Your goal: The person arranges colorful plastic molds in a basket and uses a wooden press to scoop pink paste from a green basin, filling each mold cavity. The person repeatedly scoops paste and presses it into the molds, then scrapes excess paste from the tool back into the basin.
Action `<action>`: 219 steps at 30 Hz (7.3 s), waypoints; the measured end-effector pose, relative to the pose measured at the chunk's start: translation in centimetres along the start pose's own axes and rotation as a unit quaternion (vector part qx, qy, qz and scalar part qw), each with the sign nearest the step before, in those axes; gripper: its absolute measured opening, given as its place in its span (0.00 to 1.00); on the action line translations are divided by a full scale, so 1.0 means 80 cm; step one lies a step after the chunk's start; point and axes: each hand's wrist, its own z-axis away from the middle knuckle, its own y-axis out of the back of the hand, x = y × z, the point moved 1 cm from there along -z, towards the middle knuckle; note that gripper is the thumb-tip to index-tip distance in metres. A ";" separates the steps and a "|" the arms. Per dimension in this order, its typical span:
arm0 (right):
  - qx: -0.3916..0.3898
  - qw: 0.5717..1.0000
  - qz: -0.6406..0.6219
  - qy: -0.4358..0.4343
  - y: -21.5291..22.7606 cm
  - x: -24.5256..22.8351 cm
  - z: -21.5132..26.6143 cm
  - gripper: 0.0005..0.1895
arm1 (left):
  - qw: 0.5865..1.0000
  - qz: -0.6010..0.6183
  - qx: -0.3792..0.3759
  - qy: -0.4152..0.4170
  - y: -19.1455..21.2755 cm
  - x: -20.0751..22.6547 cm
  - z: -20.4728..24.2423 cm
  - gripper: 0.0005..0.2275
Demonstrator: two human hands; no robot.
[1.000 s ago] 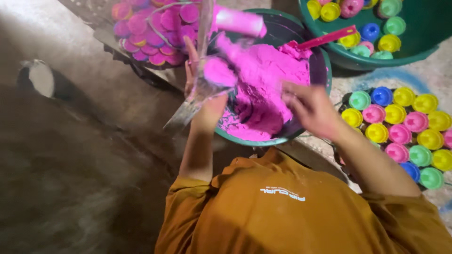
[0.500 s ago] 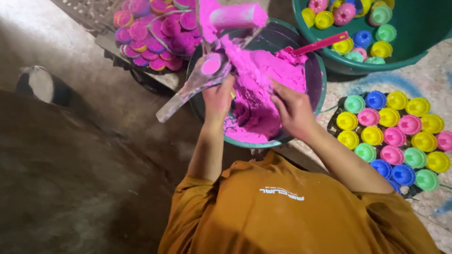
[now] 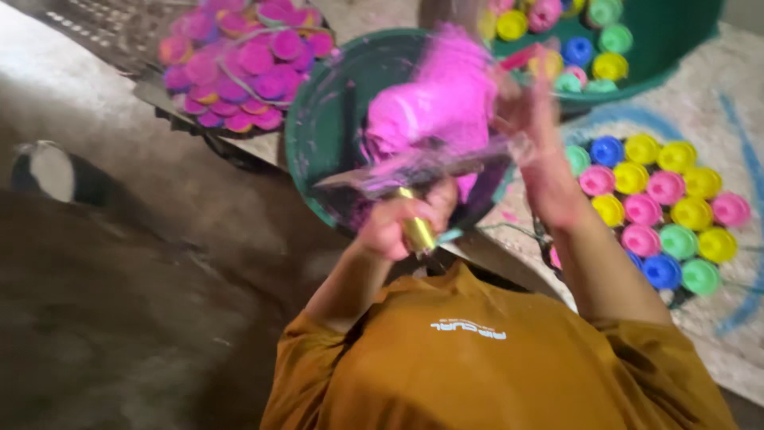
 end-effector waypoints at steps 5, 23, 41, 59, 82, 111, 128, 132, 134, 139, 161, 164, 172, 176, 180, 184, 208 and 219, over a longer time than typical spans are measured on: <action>0.174 0.895 -0.404 0.065 0.044 -0.049 0.032 0.45 | 0.952 0.095 -0.008 0.293 -0.094 -0.061 -0.008 0.22; 0.031 0.916 0.381 0.126 0.207 -0.184 0.287 0.20 | 0.895 -0.164 -0.135 0.393 -0.288 -0.212 -0.101 0.24; -0.077 0.749 -0.209 -0.624 0.317 -0.074 0.487 0.45 | 0.922 0.374 -0.079 0.056 -0.245 -0.293 -0.107 0.30; -0.148 0.741 0.079 -0.650 0.269 -0.055 0.401 0.50 | 0.888 0.458 0.027 -0.022 -0.148 -0.376 -0.078 0.09; -0.099 0.725 0.212 -0.648 0.245 -0.049 0.397 0.46 | 0.892 0.450 0.032 -0.034 -0.139 -0.401 -0.087 0.11; -0.036 0.785 0.226 -0.575 0.273 -0.040 0.409 0.44 | 0.928 0.365 0.073 -0.006 -0.150 -0.390 -0.122 0.18; 0.055 0.872 0.093 -0.477 0.299 -0.015 0.473 0.54 | 0.835 -0.506 -0.046 0.213 -0.185 -0.322 0.057 0.34; 0.029 0.879 0.064 -0.472 0.308 -0.017 0.466 0.52 | 0.816 -0.572 -0.007 0.085 -0.191 -0.276 0.005 0.29; -0.014 0.879 0.043 -0.475 0.308 -0.016 0.453 0.51 | 0.784 -0.620 0.014 -0.023 -0.180 -0.269 -0.031 0.26; -0.079 0.765 -0.110 -0.629 0.311 -0.008 0.401 0.42 | 0.905 0.400 0.039 0.136 -0.150 -0.322 -0.127 0.34; -0.063 0.781 0.377 -0.493 0.274 -0.003 0.309 0.34 | 0.918 0.373 0.131 -0.022 -0.081 -0.397 -0.156 0.16; -0.044 0.802 0.355 -0.478 0.265 0.003 0.312 0.32 | 0.923 0.361 0.128 -0.015 -0.068 -0.387 -0.155 0.17; -0.064 0.762 0.356 -0.537 0.279 0.005 0.318 0.33 | 0.896 0.396 0.200 -0.001 -0.088 -0.409 -0.151 0.15; -0.053 0.786 0.429 -0.443 0.281 0.002 0.314 0.30 | 0.896 0.396 0.199 -0.008 -0.084 -0.408 -0.167 0.14; -0.018 0.799 0.411 -0.439 0.274 0.003 0.313 0.29 | 0.915 0.355 0.194 -0.010 -0.072 -0.391 -0.173 0.15; -0.038 0.776 0.371 -0.510 0.271 0.006 0.315 0.31 | 0.911 0.347 0.224 0.003 -0.080 -0.392 -0.168 0.16; 0.041 0.861 0.323 -0.392 0.312 0.020 0.368 0.31 | 0.911 0.055 0.159 0.377 -0.073 -0.425 -0.127 0.39; 0.162 0.872 0.315 -0.337 0.318 0.048 0.412 0.36 | 0.840 -0.501 -0.032 0.205 -0.101 -0.399 -0.049 0.34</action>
